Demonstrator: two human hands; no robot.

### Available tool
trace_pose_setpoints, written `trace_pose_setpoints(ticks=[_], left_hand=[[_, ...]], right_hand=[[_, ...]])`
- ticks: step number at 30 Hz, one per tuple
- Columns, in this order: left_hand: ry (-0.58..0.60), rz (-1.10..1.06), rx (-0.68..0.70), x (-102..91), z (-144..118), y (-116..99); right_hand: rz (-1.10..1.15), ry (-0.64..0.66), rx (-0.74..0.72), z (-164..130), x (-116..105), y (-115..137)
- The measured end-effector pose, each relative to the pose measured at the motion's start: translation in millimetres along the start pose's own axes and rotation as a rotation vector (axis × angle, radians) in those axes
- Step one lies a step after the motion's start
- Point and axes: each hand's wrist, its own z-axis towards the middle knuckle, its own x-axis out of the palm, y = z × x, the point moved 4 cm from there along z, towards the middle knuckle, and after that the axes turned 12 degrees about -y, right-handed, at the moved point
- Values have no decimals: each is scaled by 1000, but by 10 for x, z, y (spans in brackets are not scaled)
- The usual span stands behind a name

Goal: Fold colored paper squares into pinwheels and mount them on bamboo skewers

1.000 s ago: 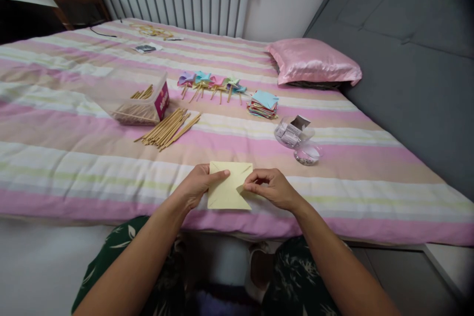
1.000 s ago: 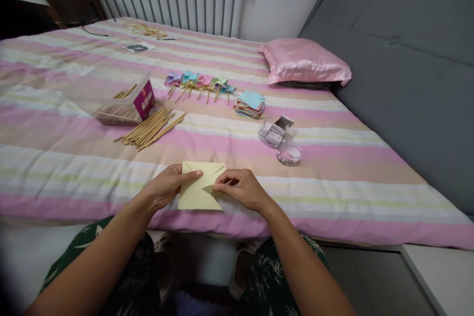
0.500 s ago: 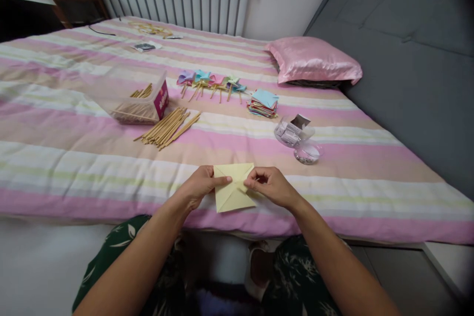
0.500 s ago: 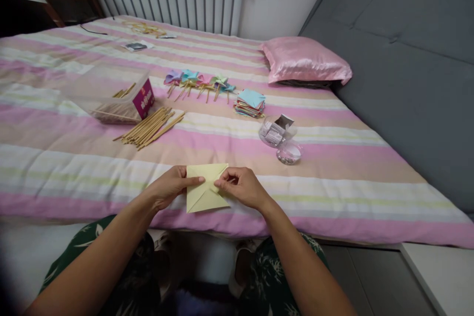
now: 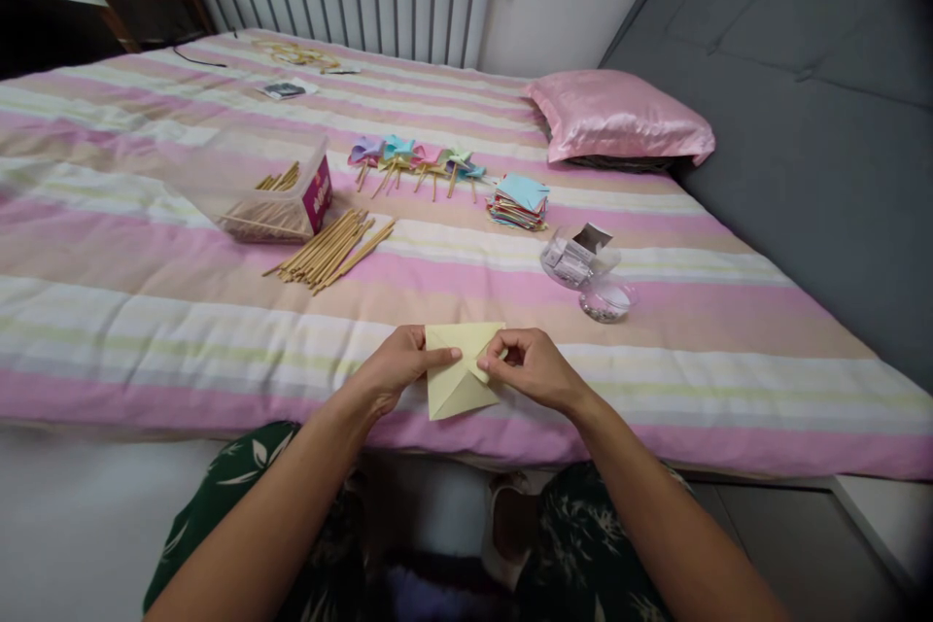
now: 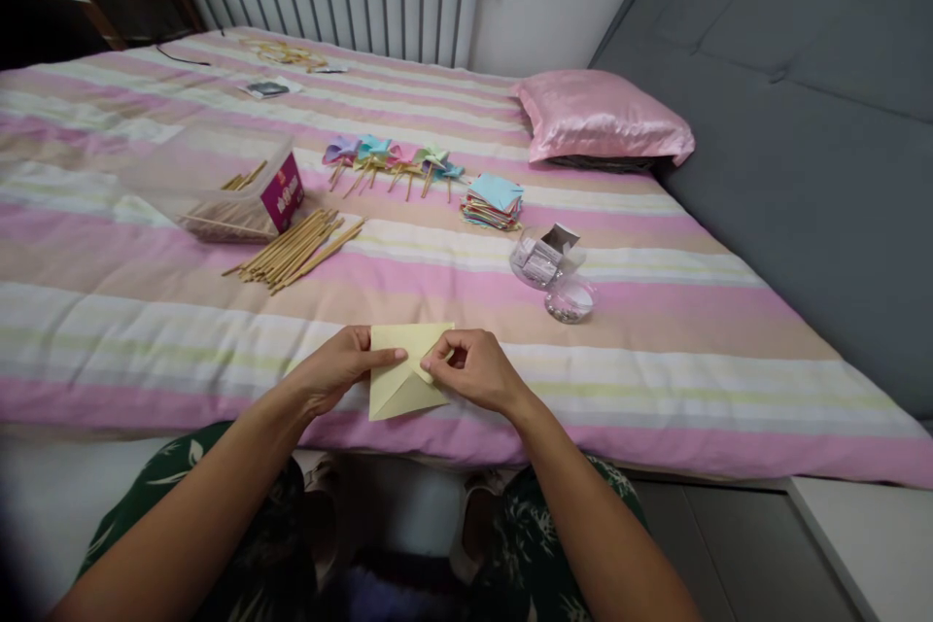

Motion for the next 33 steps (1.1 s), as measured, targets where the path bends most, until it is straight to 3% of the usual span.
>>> trace_pose_setpoints(ticks=[15,26,33], left_hand=[[0,-7,24,22,17,53],[-59,-18,14,45,30,96],[-128,-45,99,31,39,72]], right_hand=[[-15,-21,9,-10,5,-12],[-48,-36,-15,-12,0,-6],[32,-89,-35,-8,-2,21]])
